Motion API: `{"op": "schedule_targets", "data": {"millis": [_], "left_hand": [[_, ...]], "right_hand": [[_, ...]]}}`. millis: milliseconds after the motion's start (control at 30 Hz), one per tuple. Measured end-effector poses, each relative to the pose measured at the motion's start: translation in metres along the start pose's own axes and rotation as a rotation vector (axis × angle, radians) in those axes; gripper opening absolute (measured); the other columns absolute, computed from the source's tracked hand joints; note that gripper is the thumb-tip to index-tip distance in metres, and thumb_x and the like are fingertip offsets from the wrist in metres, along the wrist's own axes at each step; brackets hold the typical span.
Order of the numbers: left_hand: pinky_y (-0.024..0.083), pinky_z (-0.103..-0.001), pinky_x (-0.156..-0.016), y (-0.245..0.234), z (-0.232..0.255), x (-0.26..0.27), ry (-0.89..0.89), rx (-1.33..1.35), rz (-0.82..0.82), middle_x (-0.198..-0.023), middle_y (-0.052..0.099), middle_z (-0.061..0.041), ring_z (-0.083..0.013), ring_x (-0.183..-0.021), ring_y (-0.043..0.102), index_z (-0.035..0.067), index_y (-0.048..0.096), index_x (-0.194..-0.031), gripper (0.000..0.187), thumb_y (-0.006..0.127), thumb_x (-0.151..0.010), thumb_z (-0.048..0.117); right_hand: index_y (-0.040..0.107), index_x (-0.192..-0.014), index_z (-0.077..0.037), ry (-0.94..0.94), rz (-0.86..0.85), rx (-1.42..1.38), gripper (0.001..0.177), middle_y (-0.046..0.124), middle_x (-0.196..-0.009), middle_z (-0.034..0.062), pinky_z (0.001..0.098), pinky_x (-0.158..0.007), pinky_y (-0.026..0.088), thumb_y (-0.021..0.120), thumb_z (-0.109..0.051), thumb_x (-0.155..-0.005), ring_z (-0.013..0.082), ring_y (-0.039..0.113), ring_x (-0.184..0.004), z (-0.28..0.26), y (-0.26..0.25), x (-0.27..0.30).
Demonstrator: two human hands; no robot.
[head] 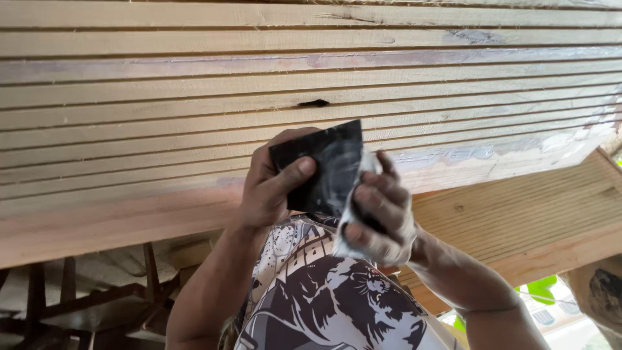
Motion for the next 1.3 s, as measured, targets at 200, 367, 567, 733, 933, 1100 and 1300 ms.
{"op": "schedule_targets", "data": {"millis": [200,367,567,733,933,1100,1300], "left_hand": [[0.062,-0.033,-0.087,0.019,0.007,0.002,0.092,-0.078,-0.065,-0.114,0.069,-0.018,-0.018,-0.094,0.07,-0.008,0.058,-0.136,0.044,0.071,-0.105,0.021],[0.06,-0.025,-0.06,0.047,0.035,-0.005,0.256,-0.446,-0.136,-0.103,0.069,-0.012,-0.0114,-0.071,0.066,-0.003,0.059,-0.136,0.038,0.061,-0.108,0.024],[0.048,-0.026,-0.055,0.064,0.034,0.004,0.311,-1.065,0.048,-0.087,0.07,-0.006,-0.0085,-0.063,0.059,-0.001,0.06,-0.136,0.033,0.057,-0.109,0.018],[0.05,-0.021,-0.049,0.037,0.036,0.003,0.575,-1.014,0.288,-0.098,0.073,-0.009,-0.0067,-0.059,0.061,0.002,0.063,-0.13,0.03,0.061,-0.107,0.021],[0.059,-0.028,-0.074,-0.01,0.085,0.025,0.853,-0.691,0.506,-0.103,0.069,-0.009,-0.0137,-0.085,0.067,-0.004,0.066,-0.124,0.025,0.07,-0.11,0.017],[0.057,-0.026,-0.083,-0.033,0.079,0.029,0.73,-0.657,0.525,-0.104,0.069,-0.01,-0.0126,-0.09,0.066,-0.006,0.064,-0.127,0.034,0.072,-0.105,0.018],[0.055,-0.025,-0.085,-0.057,0.087,0.043,0.683,-0.728,0.545,-0.106,0.069,-0.009,-0.0121,-0.091,0.065,-0.008,0.065,-0.128,0.039,0.073,-0.105,0.022]], "right_hand": [[0.042,-0.149,-0.009,0.138,0.031,-0.012,0.072,0.045,-0.151,0.0173,0.0488,-0.115,0.047,0.079,-0.032,-0.092,0.0316,0.047,-0.142,0.041,-0.017,0.027],[0.051,-0.14,0.001,0.342,-0.044,0.029,0.044,0.051,-0.139,0.0265,0.0461,-0.111,0.052,0.054,0.007,-0.097,0.0381,0.054,-0.132,0.043,-0.056,0.016],[0.067,-0.132,-0.006,0.096,-0.337,0.24,0.048,0.061,-0.131,0.0227,0.0448,-0.108,0.055,0.072,0.007,-0.085,0.0395,0.058,-0.126,0.047,-0.071,-0.017],[0.063,-0.135,-0.009,0.185,-0.472,-0.122,0.051,0.066,-0.127,0.0141,0.0413,-0.105,0.056,0.071,0.001,-0.086,0.032,0.062,-0.122,0.055,-0.047,-0.013],[0.055,-0.15,-0.007,0.22,-0.323,0.322,0.056,0.055,-0.14,0.0169,0.0447,-0.114,0.051,0.058,0.016,-0.099,0.0328,0.053,-0.129,0.098,-0.03,-0.007],[0.057,-0.151,-0.007,0.25,-0.229,0.605,0.055,0.042,-0.147,0.0256,0.0545,-0.11,0.043,0.064,0.01,-0.099,0.0402,0.043,-0.132,0.123,0.01,0.011],[0.056,-0.151,-0.007,0.298,-0.179,0.668,0.049,0.041,-0.149,0.0254,0.0544,-0.108,0.042,0.061,0.002,-0.103,0.0407,0.042,-0.131,0.131,0.041,0.021]]}}
Point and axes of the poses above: each hand's wrist, its own x-axis away from the middle knuckle, its own y-axis out of the palm, z = x × y, the point moved 4 cm from there along -x, towards the middle knuckle
